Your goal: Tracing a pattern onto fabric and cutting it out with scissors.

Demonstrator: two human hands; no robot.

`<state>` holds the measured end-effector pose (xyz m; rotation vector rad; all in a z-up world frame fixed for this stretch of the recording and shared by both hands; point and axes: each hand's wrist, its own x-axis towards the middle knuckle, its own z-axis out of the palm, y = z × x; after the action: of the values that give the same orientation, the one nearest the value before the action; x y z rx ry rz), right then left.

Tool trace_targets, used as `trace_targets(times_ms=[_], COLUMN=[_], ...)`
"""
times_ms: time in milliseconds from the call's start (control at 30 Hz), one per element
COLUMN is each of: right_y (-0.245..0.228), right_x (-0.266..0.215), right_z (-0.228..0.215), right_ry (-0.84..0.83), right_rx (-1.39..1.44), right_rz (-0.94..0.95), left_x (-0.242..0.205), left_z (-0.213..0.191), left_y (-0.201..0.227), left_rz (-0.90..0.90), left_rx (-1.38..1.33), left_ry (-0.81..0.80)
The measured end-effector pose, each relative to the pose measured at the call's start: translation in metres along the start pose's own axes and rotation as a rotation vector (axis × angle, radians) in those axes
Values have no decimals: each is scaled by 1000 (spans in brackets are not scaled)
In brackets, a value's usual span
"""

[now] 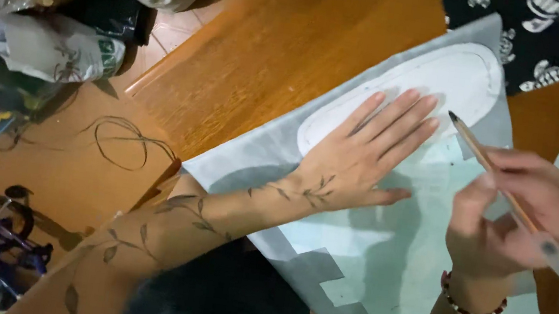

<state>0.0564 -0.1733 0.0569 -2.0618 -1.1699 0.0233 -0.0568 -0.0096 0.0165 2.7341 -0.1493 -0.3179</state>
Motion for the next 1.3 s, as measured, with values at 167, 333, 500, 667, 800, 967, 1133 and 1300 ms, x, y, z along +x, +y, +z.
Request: trace_targets(times_ms=[167, 333, 500, 667, 800, 967, 1133, 1300], right_y=[-10, -29, -23, -19, -16, -21, -38, -49], right_x=[28, 31, 26, 23, 20, 20, 27, 27], right_z=[28, 43, 54, 55, 57, 60, 62, 68], right_ry=[-144, -205, -207, -176, -195, -195, -253, -266], right_rx=[144, 117, 152, 61, 89, 76, 121, 212], right_rz=[-47, -11, -4, -21, -2, -21, -12, -9], left_x=[-19, -24, -34, -38, -37, -38, -36, -34], left_z=[15, 35, 22, 12, 16, 24, 45, 48], left_y=[-6, -6, -10, -17, -17, -15, -11, -9], left_rz=[-39, -40, -109, -55, -52, -48, -29, -67], left_rx=[37, -63, 10, 63, 28, 88, 12, -46], left_ry=[56, 167, 108, 52, 67, 107, 174, 281])
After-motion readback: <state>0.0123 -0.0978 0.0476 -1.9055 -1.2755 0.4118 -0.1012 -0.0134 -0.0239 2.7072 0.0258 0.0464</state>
